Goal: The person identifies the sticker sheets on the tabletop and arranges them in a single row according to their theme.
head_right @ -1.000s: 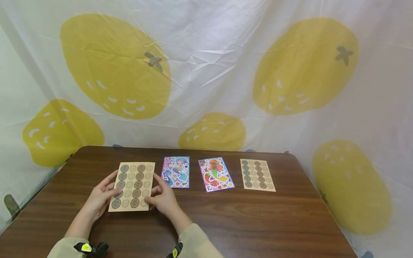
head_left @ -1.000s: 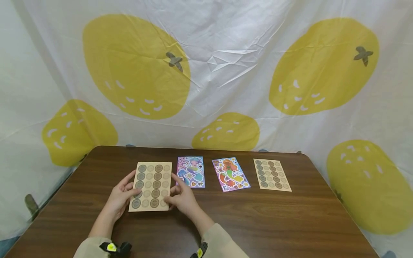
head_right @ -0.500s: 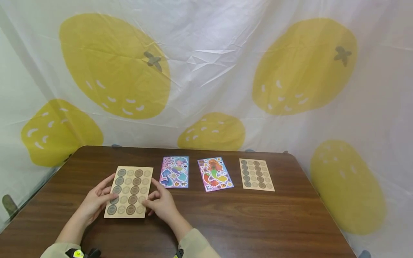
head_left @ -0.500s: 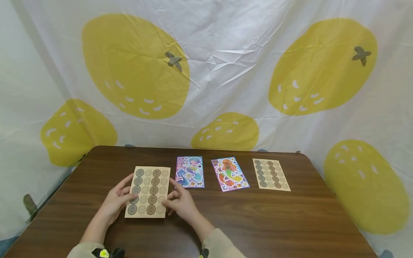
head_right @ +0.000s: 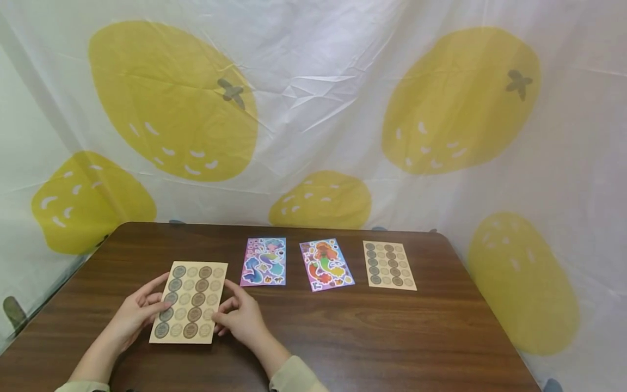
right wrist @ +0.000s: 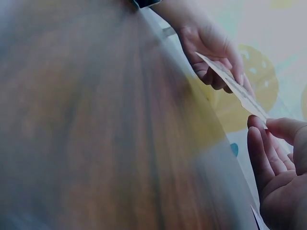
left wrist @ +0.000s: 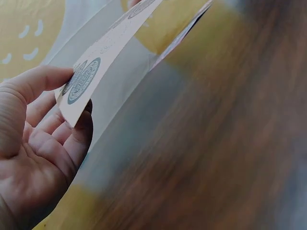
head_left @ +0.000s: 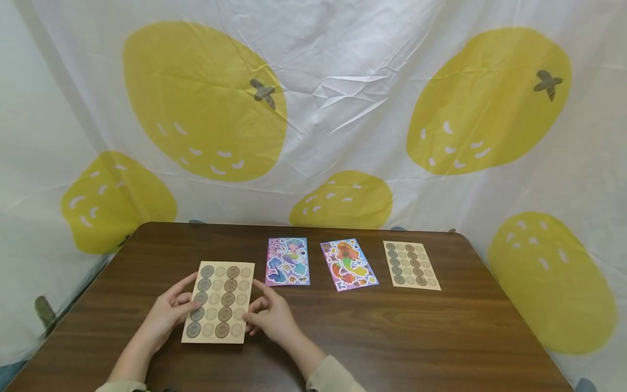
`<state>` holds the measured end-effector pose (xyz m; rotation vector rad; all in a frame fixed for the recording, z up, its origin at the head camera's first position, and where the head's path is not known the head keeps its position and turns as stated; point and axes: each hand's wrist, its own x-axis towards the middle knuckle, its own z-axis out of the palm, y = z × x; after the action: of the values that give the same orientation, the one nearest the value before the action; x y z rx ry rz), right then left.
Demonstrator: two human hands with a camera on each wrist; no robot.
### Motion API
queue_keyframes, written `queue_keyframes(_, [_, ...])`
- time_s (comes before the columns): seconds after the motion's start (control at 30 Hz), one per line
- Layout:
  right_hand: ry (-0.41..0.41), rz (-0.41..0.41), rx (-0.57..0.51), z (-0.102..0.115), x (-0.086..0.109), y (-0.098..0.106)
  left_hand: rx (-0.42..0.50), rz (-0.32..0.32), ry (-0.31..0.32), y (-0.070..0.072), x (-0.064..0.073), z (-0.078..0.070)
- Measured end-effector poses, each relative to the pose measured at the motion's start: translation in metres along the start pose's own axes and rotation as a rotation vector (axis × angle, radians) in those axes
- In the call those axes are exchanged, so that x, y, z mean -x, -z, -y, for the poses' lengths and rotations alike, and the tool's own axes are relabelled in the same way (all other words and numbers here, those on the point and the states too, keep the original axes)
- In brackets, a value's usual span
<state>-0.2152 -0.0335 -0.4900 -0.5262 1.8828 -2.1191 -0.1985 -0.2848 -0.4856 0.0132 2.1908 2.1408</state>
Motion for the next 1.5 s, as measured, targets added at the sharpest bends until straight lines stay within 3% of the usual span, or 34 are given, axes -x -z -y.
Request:
queue_keyframes(0.23, [-0.015,0.024,-0.008,-0.001,0.006,-0.005,-0.138,0.000,-0.039,0.007,0.010,0.000])
queue_keyframes(0.53, [-0.036,0.024,-0.002,-0.001,0.011,-0.014,-0.178,0.059,-0.082,0.017,0.016,0.001])
queue_keyframes(0.77, [-0.077,0.035,0.024,-0.003,0.014,-0.019,-0.205,0.097,-0.022,0.026,0.022,0.000])
queue_keyframes(1.17, [-0.092,0.060,0.081,-0.006,0.018,-0.023,-0.227,0.225,-0.099,0.034,0.027,0.003])
queue_keyframes(1.5, [-0.108,0.047,0.202,-0.005,0.021,-0.027,-0.283,0.238,-0.045,0.040,0.030,0.002])
